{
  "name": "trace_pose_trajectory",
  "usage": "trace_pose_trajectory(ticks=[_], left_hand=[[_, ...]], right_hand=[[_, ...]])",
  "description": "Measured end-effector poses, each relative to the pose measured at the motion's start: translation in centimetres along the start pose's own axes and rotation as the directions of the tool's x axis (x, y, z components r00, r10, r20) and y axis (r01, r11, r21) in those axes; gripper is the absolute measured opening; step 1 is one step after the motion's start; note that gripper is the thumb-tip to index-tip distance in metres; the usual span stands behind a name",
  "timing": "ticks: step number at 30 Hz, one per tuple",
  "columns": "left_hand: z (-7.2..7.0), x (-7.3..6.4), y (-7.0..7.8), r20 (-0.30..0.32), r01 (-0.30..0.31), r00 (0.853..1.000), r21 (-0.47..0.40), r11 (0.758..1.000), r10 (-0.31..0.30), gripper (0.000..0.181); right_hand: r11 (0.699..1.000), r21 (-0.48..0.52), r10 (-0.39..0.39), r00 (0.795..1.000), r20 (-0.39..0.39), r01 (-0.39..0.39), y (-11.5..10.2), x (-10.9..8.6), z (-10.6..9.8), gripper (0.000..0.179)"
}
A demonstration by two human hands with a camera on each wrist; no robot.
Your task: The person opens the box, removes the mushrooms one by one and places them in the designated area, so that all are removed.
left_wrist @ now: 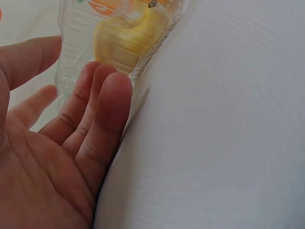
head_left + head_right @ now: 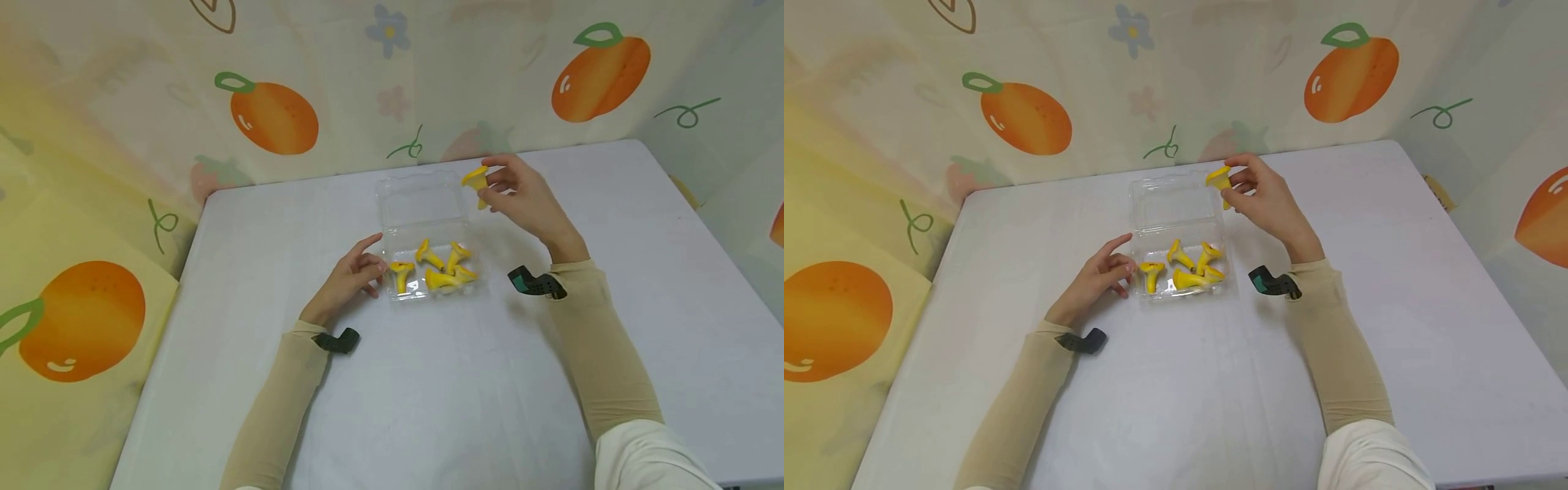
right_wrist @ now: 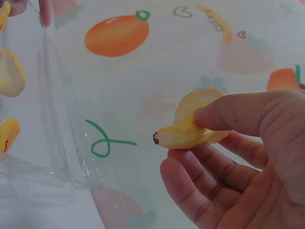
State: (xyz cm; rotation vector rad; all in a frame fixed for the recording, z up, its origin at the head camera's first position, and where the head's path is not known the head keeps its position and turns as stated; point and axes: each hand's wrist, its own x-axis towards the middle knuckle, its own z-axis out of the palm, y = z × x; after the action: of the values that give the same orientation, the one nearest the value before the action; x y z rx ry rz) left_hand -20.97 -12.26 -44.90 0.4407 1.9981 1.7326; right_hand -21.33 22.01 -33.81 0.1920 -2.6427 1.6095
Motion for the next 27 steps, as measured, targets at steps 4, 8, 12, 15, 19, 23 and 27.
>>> trace_pose_trajectory(ticks=[4,8,12,15,19,23,27], left_hand=[[0.0,0.0,0.0,0.003,-0.003,1.0,0.001,1.0,0.003,0.067],[0.0,0.0,-0.1,0.006,-0.003,1.0,-0.001,1.0,0.004,0.067],[0.1,-0.1,-0.1,0.0,0.005,1.0,0.009,1.0,-0.005,0.067],[0.1,-0.1,0.0,-0.003,0.009,1.0,0.017,1.0,-0.008,0.067],[0.1,-0.1,0.0,-0.002,0.013,1.0,0.028,1.0,-0.013,0.067],[0.1,-0.1,0.1,0.002,0.01,1.0,0.029,1.0,-0.01,0.067],[0.1,-0.1,0.1,0.002,0.0,1.0,0.031,1.0,0.0,0.067]], right_hand=[[1.0,-0.002,0.023,1.0,-0.008,-0.023,0.2,0.0,-0.3,0.049],[0.999,0.017,0.043,0.999,-0.016,-0.043,0.5,0.1,-0.5,0.048],[0.998,0.03,0.058,0.998,-0.021,-0.057,0.8,0.2,-0.6,0.048],[0.997,0.024,0.073,0.997,-0.019,-0.072,1.1,0.2,-0.8,0.049],[0.996,0.011,0.086,0.996,-0.015,-0.086,1.5,0.2,-0.9,0.049],[0.997,0.002,0.083,0.996,-0.023,-0.083,1.7,0.3,-1.1,0.05],[0.997,0.014,0.082,0.996,-0.03,-0.082,2.0,0.6,-1.0,0.05]])
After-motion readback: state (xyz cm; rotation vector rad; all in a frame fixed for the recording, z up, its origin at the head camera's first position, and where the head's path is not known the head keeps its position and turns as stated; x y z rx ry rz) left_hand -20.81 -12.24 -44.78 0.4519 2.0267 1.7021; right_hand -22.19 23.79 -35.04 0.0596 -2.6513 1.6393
